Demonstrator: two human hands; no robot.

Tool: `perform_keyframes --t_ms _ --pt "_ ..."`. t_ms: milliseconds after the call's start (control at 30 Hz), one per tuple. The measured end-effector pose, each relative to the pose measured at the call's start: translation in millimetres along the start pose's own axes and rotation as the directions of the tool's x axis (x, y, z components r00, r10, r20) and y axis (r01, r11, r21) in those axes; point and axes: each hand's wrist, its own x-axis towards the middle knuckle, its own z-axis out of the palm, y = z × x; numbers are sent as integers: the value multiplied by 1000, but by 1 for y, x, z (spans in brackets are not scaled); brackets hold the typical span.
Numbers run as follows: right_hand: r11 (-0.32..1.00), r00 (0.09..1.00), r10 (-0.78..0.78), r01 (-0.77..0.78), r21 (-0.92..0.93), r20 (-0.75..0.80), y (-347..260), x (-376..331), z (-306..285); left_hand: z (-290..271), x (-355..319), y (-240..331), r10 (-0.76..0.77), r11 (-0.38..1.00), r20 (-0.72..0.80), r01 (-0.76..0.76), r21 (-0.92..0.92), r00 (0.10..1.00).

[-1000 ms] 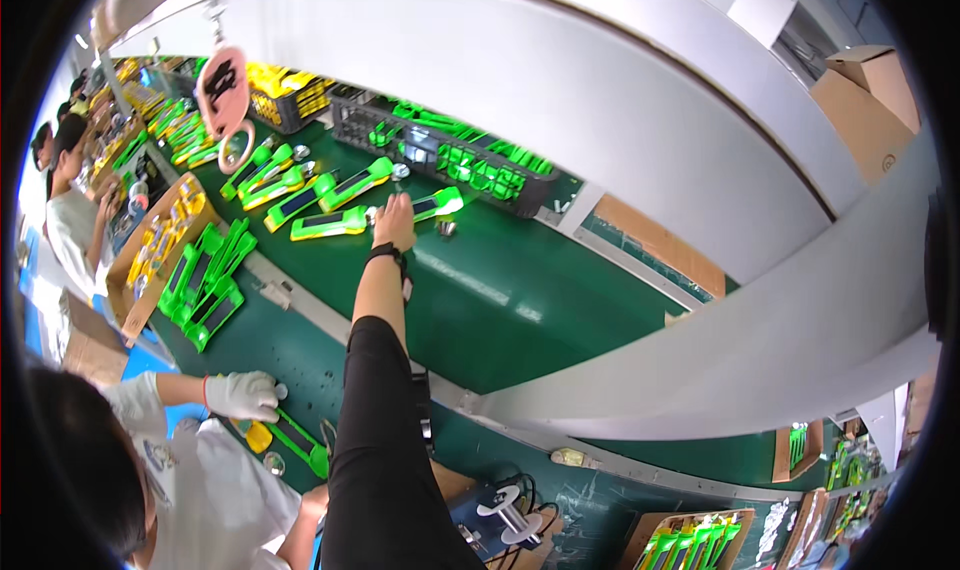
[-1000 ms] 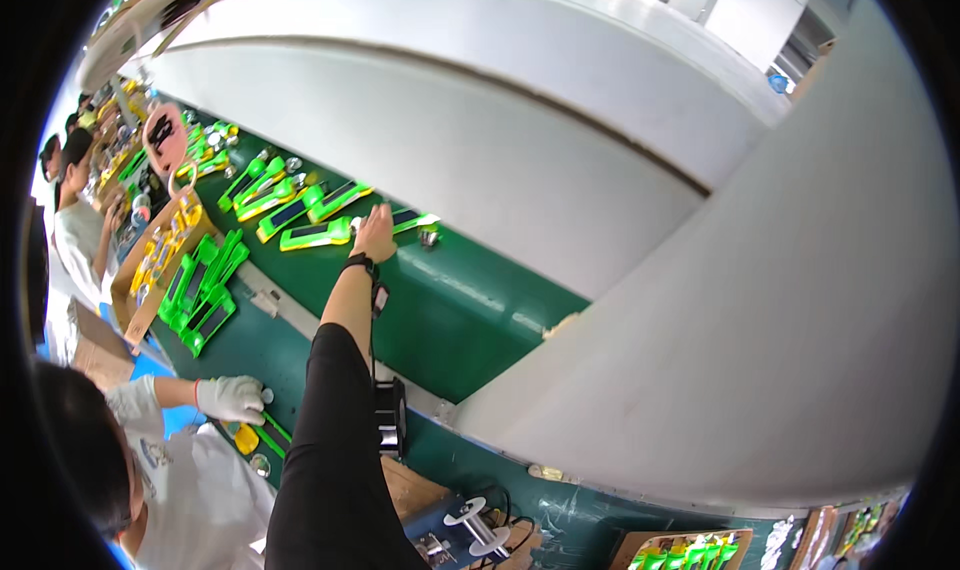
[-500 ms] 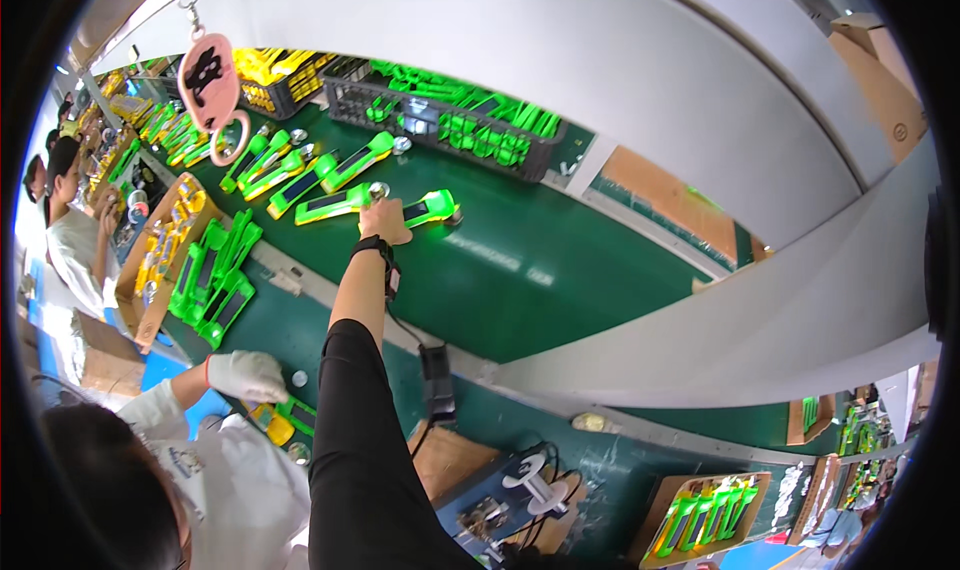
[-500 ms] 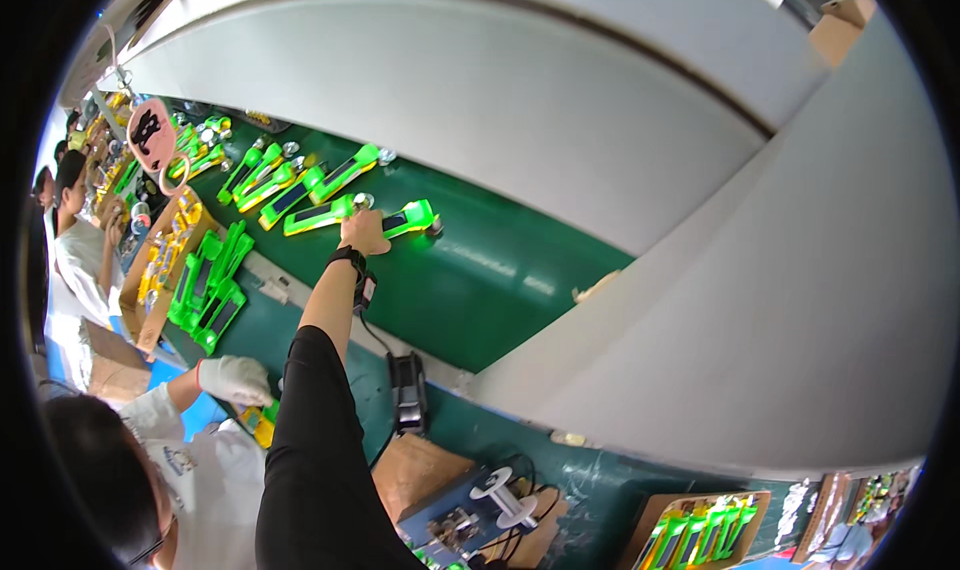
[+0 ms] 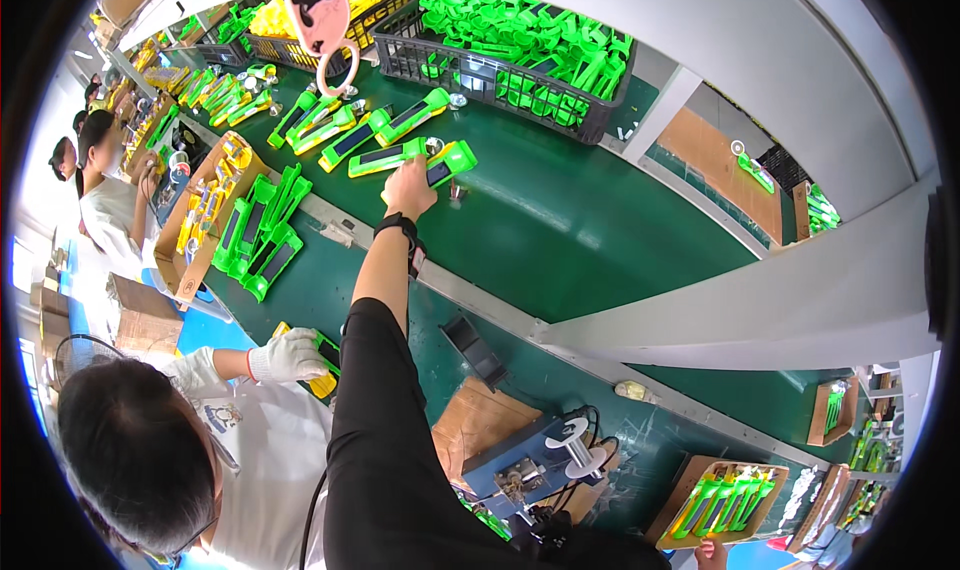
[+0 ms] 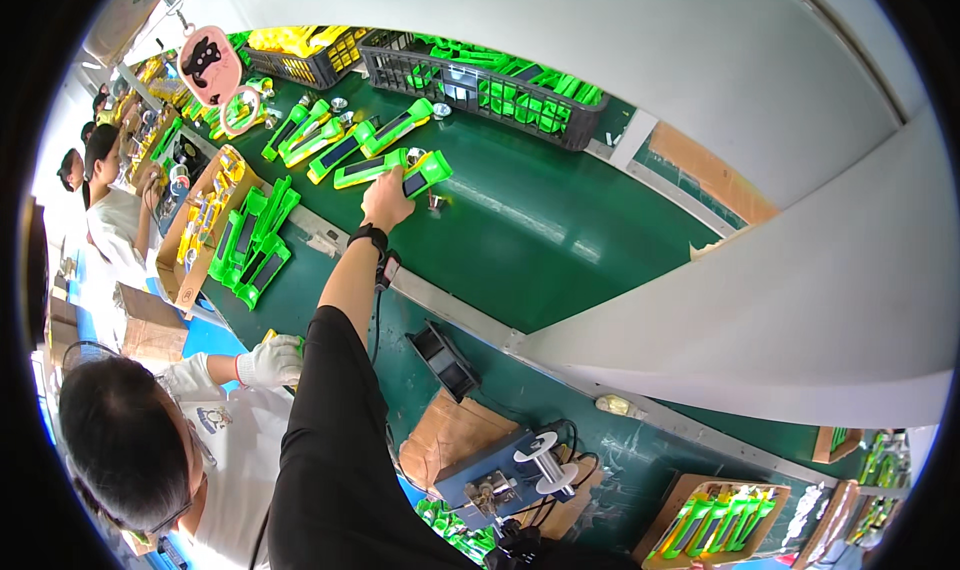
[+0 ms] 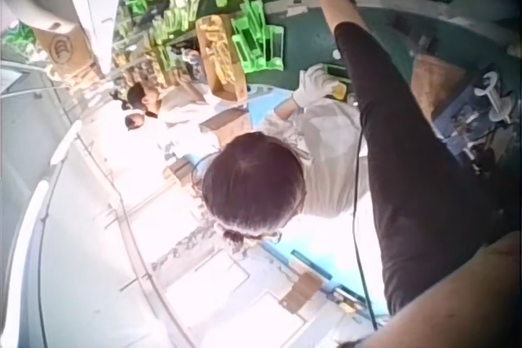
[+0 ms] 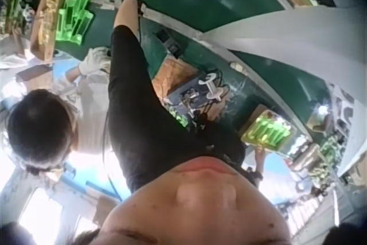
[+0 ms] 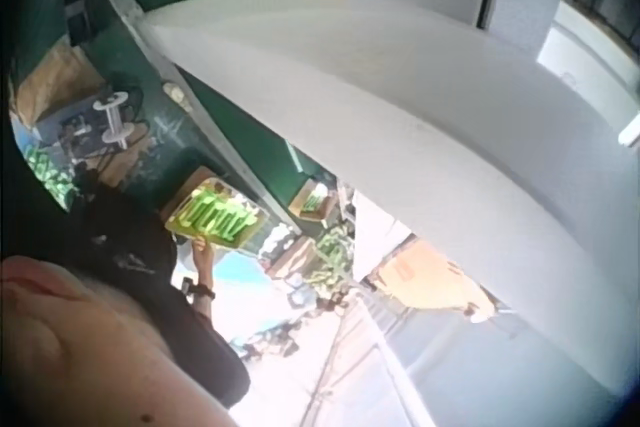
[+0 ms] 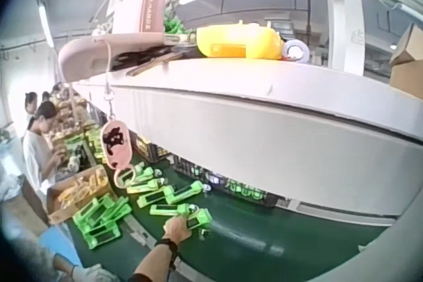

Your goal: Assembling, inspecting, and packaging hand-held flashlights on a factory assembly line.

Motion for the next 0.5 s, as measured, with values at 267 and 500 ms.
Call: perform_keyframes --t_ms 267,500 --pt "984 986 -165 164 75 15 -12 -10 -2 -54 2 22 -182 976 -85 170 -135 980" --pt "896 985 -162 170 411 -53 -355 22 -59 -193 -110 82 -289 910 57 293 -294 956"
